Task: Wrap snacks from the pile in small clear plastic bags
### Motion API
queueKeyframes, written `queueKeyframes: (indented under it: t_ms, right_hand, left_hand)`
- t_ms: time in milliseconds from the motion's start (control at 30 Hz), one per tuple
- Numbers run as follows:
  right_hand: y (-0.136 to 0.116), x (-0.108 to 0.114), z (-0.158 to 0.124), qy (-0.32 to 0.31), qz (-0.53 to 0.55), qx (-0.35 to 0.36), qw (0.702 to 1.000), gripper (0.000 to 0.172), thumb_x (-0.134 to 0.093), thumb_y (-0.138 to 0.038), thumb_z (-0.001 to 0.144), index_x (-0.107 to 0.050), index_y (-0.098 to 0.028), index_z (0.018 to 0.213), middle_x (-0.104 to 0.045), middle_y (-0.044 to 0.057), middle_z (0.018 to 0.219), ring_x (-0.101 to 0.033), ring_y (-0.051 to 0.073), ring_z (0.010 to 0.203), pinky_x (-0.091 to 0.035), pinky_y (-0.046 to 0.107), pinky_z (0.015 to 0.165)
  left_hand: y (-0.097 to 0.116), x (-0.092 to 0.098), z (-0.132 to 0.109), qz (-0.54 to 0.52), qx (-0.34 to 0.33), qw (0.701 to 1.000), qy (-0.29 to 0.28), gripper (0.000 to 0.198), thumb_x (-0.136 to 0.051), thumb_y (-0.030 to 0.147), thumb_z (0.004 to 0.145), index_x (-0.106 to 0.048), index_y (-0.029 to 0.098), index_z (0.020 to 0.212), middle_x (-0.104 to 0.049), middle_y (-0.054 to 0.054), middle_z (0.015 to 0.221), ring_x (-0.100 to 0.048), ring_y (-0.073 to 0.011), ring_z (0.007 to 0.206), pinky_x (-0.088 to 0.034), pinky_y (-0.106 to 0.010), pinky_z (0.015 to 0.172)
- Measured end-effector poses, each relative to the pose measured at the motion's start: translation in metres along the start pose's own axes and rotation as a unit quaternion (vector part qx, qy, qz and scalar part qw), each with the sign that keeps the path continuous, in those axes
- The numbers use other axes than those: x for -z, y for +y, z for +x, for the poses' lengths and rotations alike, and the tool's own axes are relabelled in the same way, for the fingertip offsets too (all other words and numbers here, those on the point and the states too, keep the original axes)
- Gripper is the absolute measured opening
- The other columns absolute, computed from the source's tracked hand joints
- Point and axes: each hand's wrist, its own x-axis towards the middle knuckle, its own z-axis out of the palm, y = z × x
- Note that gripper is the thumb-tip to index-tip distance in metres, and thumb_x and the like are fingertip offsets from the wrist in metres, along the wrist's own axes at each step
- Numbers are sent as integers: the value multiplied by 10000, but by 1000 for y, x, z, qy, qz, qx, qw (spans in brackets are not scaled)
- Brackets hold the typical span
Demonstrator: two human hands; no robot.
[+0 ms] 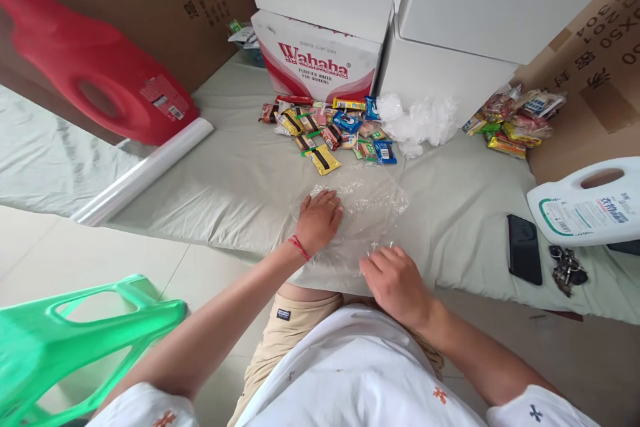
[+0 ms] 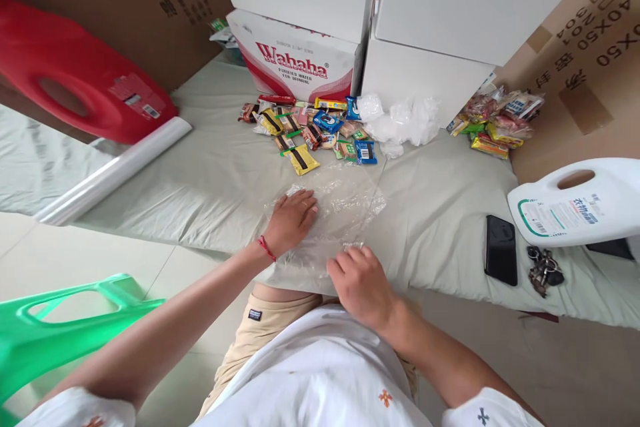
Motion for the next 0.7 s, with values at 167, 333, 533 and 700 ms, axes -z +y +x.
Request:
queueKeyframes:
  t_ms: [167, 333, 533, 700]
  right_hand:
    - [-25, -10, -38, -120, 146, 73, 979, 184, -587, -196, 963, -652, -226, 793, -657, 1, 737, -593, 175, 678, -423, 330, 623]
    - [7, 15, -15, -9, 212, -21, 977, 254, -492, -242, 1033, -696, -231, 1184, -745, 85, 1099, -661, 215, 1013, -538, 372, 905]
    - [84, -20, -19, -54, 33, -144, 988, 593, -462, -450, 1039, -403, -235, 1588, -384, 144, 1647, -311, 363, 1536, -302, 638, 1207]
    - [131, -25, -25, -73, 112, -152, 979, 535, -404, -496, 1047, -534, -225, 1489, -483, 120, 1588, -419, 302, 1484, -351, 530, 1209]
  left_hand:
    - [10, -4, -13, 49, 4, 998, -34, 621, -368, 534, 1021, -481, 171, 1512, -317, -153, 1678, -262, -344, 1569, -152, -720, 1225]
    - [9, -16, -23, 102, -34, 994, -13, 792, -379, 659, 978, -350, 172, 1603, -205, -172, 1709, -205, -386, 1580, -44, -763, 1207]
    - [-13, -10, -28, 113, -78, 990, 2, 800, -398, 679, 965, -327, 224, 1620, -189, -154, 1715, -189, -402, 1582, 52, -782, 1182]
    - [-42, -1, -30, 120, -57, 991, 7, 866, -406, 689, 957, -276, 167, 1636, -188, -211, 1701, -211, -407, 1574, 55, -776, 1180]
